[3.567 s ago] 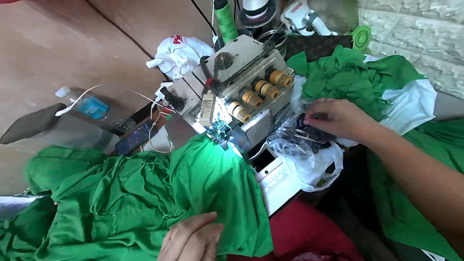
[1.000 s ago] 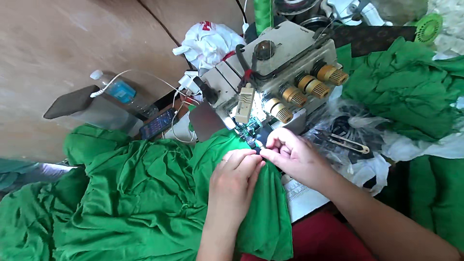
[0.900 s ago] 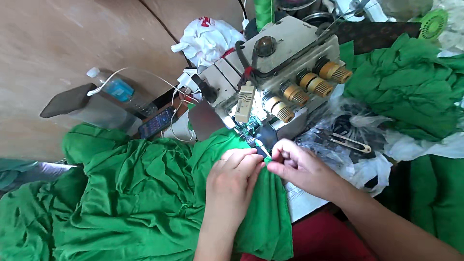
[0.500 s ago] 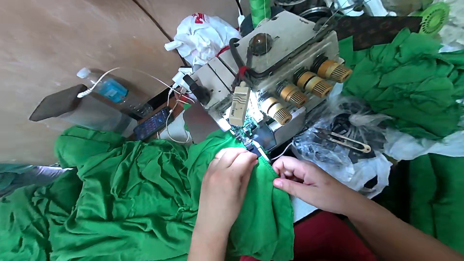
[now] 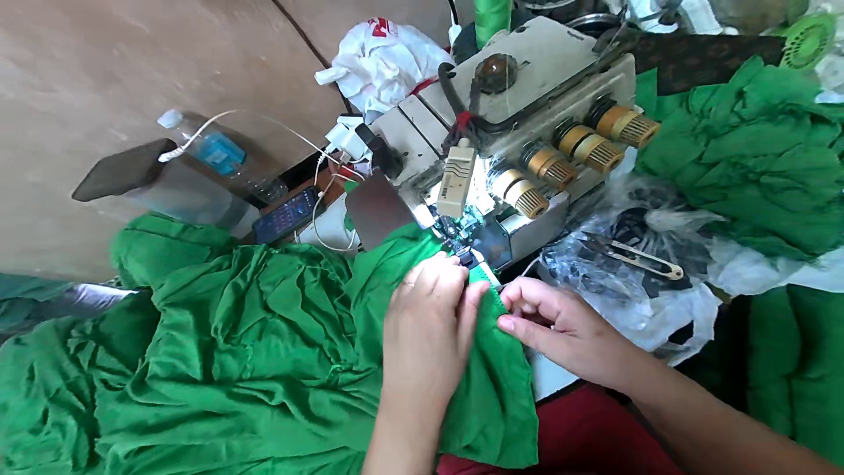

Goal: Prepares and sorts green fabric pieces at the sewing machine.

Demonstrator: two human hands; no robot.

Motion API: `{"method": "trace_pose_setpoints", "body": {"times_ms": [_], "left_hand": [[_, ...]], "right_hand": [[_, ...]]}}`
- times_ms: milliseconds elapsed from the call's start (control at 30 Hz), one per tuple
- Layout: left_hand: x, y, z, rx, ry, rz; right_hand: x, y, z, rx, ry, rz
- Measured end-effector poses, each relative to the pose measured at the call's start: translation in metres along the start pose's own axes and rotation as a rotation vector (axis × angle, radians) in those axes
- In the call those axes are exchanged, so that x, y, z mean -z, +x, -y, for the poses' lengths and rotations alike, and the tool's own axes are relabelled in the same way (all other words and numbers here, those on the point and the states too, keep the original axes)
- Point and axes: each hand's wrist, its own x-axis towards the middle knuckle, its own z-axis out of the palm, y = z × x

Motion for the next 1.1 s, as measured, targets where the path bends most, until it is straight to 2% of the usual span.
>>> {"method": "trace_pose_setpoints", "body": {"times_ms": [100, 200, 333, 433, 533, 700, 867, 933, 1033, 1100], "left_hand": [[-0.008, -0.011, -0.012, 0.060, 0.037, -0.016], [-0.010, -0.010, -0.008, 0.092, 0.008, -0.010], [-0.003, 0.009, 0.011, 0.170, -0.076, 0.071], [-0.004, 0.022, 0.033, 0.190, -0.093, 0.067], [-0.005, 0.023, 0.040, 0.215, -0.047, 0.021], [0.005, 0.007, 0.038, 0.221, 0.017, -0.049], [0.019, 0.019, 0.050, 0.180, 0.013, -0.148], [0.018, 0.030, 0.057, 0.153, 0.036, -0.087], [0.018, 0.039, 0.064, 0.205, 0.093, 0.067], [0.024, 0.038, 0.066, 0.223, 0.133, 0.059]], "right_hand": [[0.001, -0.003, -0.001, 0.020, -0.017, 0.016], [0.017, -0.009, 0.003, 0.056, -0.252, 0.032], [0.056, -0.017, 0.004, 0.075, -0.698, -0.147], [0.084, -0.022, -0.003, 0.020, -0.970, -0.284], [0.102, -0.027, -0.011, -0.058, -1.104, -0.290], [0.114, -0.033, -0.022, -0.093, -1.058, -0.260], [0.116, -0.033, -0.016, -0.021, -0.923, -0.317], [0.112, -0.031, -0.008, 0.011, -0.894, -0.339], [0.100, -0.028, 0.006, 0.058, -0.778, -0.331], [0.088, -0.025, 0.012, 0.112, -0.661, -0.302]]}}
